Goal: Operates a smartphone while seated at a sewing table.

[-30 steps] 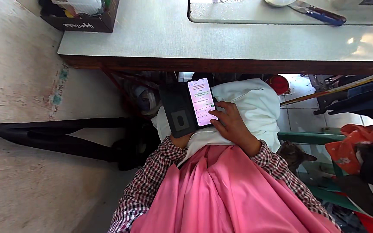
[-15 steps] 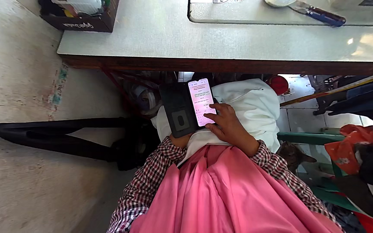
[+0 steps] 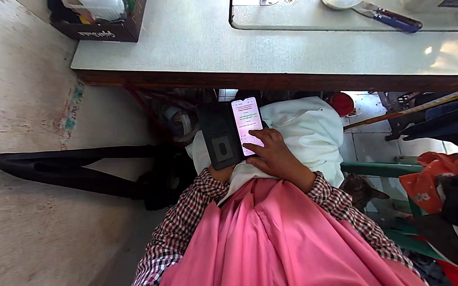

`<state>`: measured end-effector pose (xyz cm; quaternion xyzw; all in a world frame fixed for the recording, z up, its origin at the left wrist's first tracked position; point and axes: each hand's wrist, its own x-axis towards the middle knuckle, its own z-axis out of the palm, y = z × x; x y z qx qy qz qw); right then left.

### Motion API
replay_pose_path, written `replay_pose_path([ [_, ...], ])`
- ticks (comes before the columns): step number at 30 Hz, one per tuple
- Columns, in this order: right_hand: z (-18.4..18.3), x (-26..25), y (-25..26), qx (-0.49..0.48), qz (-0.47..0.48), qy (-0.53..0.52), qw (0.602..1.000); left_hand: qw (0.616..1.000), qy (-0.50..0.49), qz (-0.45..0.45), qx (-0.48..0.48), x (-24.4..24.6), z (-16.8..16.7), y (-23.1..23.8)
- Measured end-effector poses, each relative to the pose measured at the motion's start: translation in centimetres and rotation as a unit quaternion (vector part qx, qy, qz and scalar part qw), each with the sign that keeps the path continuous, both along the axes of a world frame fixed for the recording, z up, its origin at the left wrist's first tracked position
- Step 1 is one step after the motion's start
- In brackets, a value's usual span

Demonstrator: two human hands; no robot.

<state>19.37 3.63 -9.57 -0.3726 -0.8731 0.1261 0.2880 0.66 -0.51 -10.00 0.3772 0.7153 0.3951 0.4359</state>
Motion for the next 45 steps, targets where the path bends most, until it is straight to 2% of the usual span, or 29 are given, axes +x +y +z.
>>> replay_pose_path([
  [4, 0.0, 0.7, 0.0, 0.003, -0.054, 0.06, 0.997, 1.0, -0.012, 0.019, 0.006, 0.2, -0.1, -0.1],
  [8, -0.7, 1.5, 0.2, 0.009, -0.1, 0.097, 0.99, 0.996, 0.056, -0.065, -0.016, -0.5, 0.0, 0.1],
  [14, -0.7, 1.5, 0.1, 0.018, -0.09, 0.103, 0.99, 0.994, 0.084, -0.061, -0.037, -0.3, 0.1, 0.3],
  [17, -0.6, 1.4, 0.0, 0.009, -0.079, 0.097, 0.992, 0.991, 0.096, -0.089, -0.035, -0.5, 0.1, 0.3],
  [22, -0.6, 1.3, 0.0, 0.007, -0.06, 0.077, 0.995, 0.997, 0.033, -0.063, 0.013, -0.6, -0.6, 0.2],
  [32, -0.5, 1.4, -0.3, 0.013, -0.024, 0.07, 0.997, 0.994, 0.06, -0.088, -0.006, -0.7, 0.0, 0.2],
  [41, -0.7, 1.5, -0.1, 0.018, -0.054, 0.089, 0.994, 0.989, 0.1, -0.109, -0.022, -0.7, 0.3, 0.3],
  [45, -0.7, 1.6, 0.0, 0.017, -0.073, 0.098, 0.992, 0.995, 0.067, -0.075, -0.01, -0.6, -0.3, 0.2],
])
